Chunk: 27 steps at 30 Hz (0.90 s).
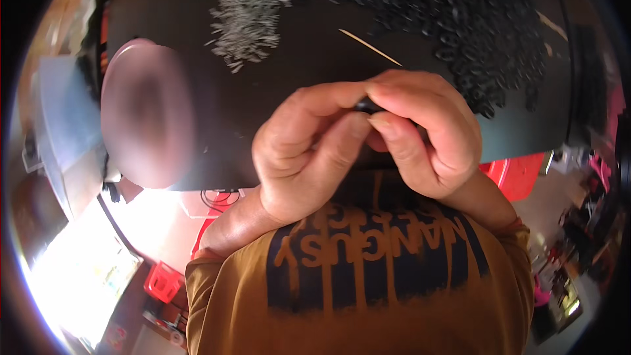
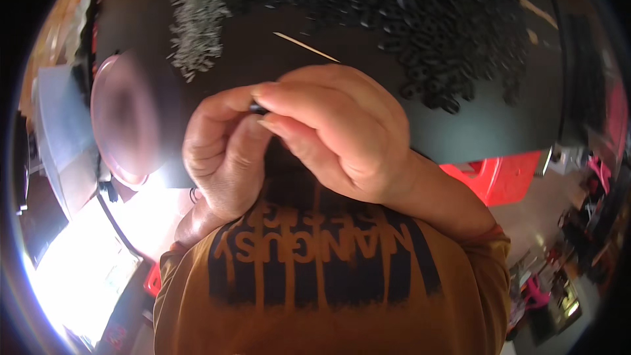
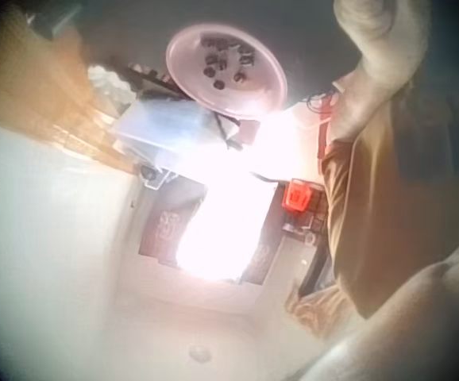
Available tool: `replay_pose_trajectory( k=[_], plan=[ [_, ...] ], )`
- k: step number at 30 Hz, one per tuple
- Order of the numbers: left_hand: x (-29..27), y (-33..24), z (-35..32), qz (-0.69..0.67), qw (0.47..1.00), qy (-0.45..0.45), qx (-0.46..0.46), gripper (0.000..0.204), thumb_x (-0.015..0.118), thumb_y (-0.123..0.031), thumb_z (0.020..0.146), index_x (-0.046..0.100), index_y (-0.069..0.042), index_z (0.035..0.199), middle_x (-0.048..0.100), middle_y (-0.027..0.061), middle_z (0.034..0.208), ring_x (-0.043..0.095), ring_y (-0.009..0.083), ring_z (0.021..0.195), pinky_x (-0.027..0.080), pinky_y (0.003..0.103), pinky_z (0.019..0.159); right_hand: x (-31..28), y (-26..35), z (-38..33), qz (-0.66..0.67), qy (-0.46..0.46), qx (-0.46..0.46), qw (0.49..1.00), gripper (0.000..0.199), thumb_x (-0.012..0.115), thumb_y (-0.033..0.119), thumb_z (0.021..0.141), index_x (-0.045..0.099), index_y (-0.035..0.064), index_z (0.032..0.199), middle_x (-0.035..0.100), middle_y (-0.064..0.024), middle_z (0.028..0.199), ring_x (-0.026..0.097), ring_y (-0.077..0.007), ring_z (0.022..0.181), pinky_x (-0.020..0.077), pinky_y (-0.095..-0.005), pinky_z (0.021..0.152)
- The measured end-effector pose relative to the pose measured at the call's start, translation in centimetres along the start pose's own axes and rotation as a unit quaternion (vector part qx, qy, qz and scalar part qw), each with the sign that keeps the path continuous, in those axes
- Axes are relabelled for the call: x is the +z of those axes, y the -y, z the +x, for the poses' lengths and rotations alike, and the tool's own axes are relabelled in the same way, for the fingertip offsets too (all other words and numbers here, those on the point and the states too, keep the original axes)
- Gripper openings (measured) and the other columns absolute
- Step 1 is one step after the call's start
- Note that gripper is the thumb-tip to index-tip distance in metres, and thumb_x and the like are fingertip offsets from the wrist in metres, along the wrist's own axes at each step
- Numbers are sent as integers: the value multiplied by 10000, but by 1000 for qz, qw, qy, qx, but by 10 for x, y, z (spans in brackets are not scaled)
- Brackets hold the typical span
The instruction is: The person assembles small mechanical components by hand. They pick up black plastic housings and metal springs from a table, insert the springs into the housings, and place the finished units into a pink bowl. The process is repeated continuously throughout the video.
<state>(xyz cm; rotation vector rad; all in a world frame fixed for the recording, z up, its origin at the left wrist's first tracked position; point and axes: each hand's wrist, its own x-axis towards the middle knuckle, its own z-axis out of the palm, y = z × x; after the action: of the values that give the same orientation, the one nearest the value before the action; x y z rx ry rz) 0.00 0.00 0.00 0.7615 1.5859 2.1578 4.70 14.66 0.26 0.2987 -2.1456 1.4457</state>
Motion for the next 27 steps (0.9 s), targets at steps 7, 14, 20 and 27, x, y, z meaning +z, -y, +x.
replay_pose_trajectory(
  k=[7, 14, 20, 27],
  plan=[
    [-35, -44, -19, 224, 970, -91, -22, 198, 472, -5, 831, 499, 35, 1023, 581, 112, 832, 585, 138, 613, 496, 236, 599, 0, 4, 4, -10, 52, -32, 998, 206, 596, -2, 746, 580, -36, 949, 614, -115, 811, 589, -202, 655, 471, -269, 547],
    [-86, -65, -18, 412, 794, -437, 99, 337, 458, 17, 793, 481, 49, 1128, 488, 11, 658, 430, 56, 570, 367, 179, 540, 0, 7, 3, 78, 139, 8, 987, 190, 620, 34, 744, 592, -13, 926, 595, -78, 698, 565, -175, 572, 444, -259, 491],
    [-45, -42, -4, 463, 851, -230, 99, 226, 532, 36, 770, 570, 36, 993, 554, 68, 685, 508, 126, 590, 415, 224, 573, -4, 8, -19, 93, 171, 94, 976, 109, 641, 65, 734, 586, 33, 823, 553, -54, 625, 540, -195, 525, 428, -292, 462],
    [-10, -12, 59, 542, 825, 108, 117, 132, 608, -26, 729, 593, -25, 861, 561, 85, 713, 545, 236, 628, 433, 310, 566, -9, 5, -26, 104, 169, 117, 973, 83, 619, 100, 756, 584, 45, 808, 546, -49, 631, 538, -204, 549, 427, -310, 479]
  ],
)
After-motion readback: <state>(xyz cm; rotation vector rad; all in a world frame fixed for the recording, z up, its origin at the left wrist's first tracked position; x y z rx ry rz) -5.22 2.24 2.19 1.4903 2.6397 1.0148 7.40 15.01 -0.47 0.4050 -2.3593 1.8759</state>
